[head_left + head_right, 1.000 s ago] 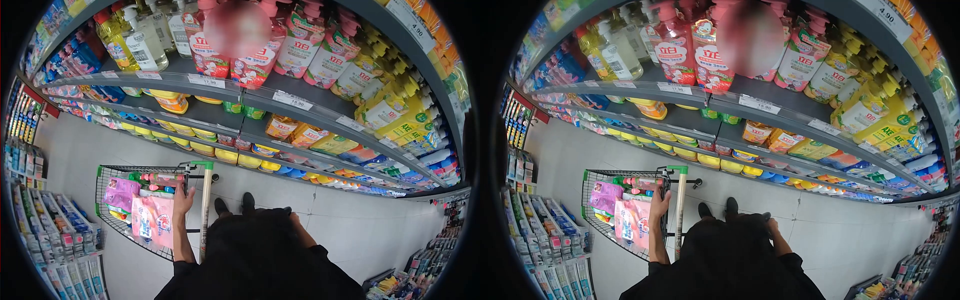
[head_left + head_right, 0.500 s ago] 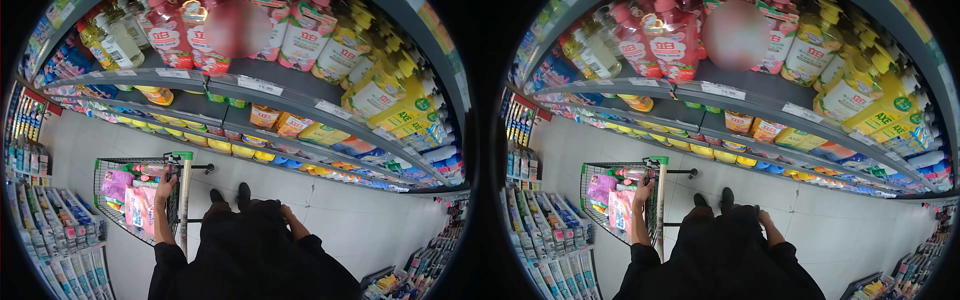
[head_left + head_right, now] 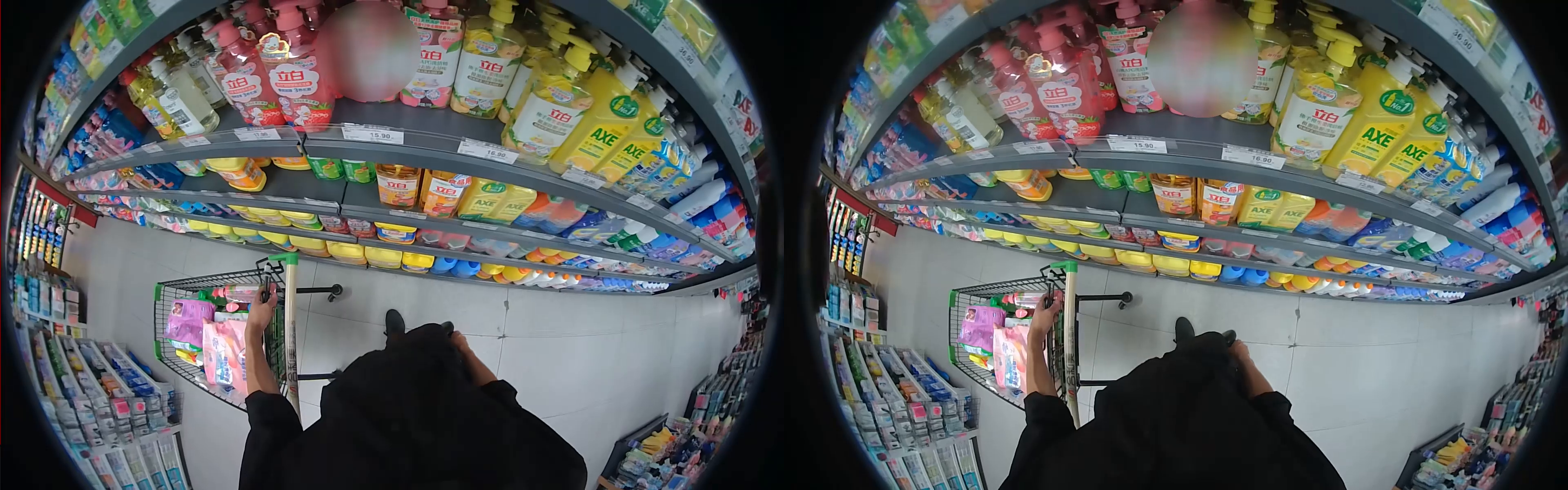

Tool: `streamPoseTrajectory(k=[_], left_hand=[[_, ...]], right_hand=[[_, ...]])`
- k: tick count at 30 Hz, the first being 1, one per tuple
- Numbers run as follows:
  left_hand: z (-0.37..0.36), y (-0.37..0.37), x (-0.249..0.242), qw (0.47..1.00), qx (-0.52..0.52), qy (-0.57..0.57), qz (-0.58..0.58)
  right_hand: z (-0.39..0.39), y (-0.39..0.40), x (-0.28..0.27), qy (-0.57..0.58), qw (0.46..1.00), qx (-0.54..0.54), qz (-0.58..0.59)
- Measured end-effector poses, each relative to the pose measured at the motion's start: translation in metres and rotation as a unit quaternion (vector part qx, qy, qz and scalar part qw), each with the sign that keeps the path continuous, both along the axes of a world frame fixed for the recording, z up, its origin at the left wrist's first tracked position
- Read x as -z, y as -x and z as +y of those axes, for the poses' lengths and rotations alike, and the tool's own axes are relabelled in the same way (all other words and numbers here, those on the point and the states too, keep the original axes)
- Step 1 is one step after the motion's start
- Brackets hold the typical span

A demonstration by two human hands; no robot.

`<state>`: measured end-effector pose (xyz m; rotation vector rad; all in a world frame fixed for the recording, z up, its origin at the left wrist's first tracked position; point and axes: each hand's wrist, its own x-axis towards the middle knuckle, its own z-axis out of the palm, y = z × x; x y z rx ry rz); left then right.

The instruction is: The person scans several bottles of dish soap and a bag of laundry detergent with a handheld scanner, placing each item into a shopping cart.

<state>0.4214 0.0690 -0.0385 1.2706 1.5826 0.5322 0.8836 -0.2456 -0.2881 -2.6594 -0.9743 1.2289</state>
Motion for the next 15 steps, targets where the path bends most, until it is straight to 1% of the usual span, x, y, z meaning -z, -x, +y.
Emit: streamPoseTrajectory(k=[1, 2, 3, 4, 5, 6, 7, 8, 9, 10, 11, 12, 14, 15], left_hand=[[0.002, 0.003, 0.005, 1.000, -0.003, -0.004, -0.005], [0.005, 0.007, 0.013, 1.000, -0.003, 0.002, -0.009], [0.002, 0.006, 0.012, 1.000, -0.003, 0.008, -0.013], [0.000, 0.007, 0.016, 1.000, -0.008, 0.008, -0.019], [-0.004, 0.003, 0.011, 1.000, -0.014, -0.007, 0.005], [-0.006, 0.002, 0.009, 0.999, -0.017, -0.021, 0.030], [-0.008, 0.001, 0.007, 1.000, -0.006, -0.015, 0.025], [-0.010, 0.004, 0.012, 1.000, -0.004, -0.013, 0.024], [-0.009, 0.008, 0.022, 0.999, 0.008, -0.025, 0.023], [-0.007, 0.012, 0.031, 0.999, 0.022, -0.037, 0.023], [-0.009, 0.014, 0.036, 0.999, 0.015, -0.038, 0.034], [-0.008, 0.015, 0.039, 0.999, 0.021, -0.038, 0.033], [-0.019, 0.016, 0.049, 0.992, 0.018, -0.105, 0.065], [-0.028, 0.007, 0.022, 0.998, 0.028, -0.033, 0.050]], right_hand=[[-0.004, -0.007, 0.018, -0.004, 1.000, -0.003, -0.005], [-0.026, -0.002, 0.039, -0.145, 0.987, -0.014, 0.066], [-0.058, -0.007, 0.062, -0.281, 0.950, -0.026, 0.136], [-0.076, -0.005, 0.086, -0.408, 0.889, -0.038, 0.204], [-0.088, -0.004, 0.100, -0.522, 0.808, -0.048, 0.269], [-0.095, -0.006, 0.100, -0.624, 0.707, -0.055, 0.330], [-0.107, -0.006, 0.099, -0.637, 0.702, -0.037, 0.316], [-0.124, -0.009, 0.117, -0.636, 0.704, -0.036, 0.314], [-0.144, -0.012, 0.138, -0.481, 0.853, -0.106, 0.176], [-0.167, -0.014, 0.157, -0.290, 0.942, -0.165, 0.029], [-0.177, -0.016, 0.143, -0.207, 0.962, -0.175, 0.012], [-0.184, -0.017, 0.129, -0.206, 0.964, -0.170, 0.010], [-0.209, -0.019, 0.093, -0.041, 0.993, -0.088, 0.061], [-0.220, -0.025, 0.087, -0.035, 0.994, -0.090, 0.057]])
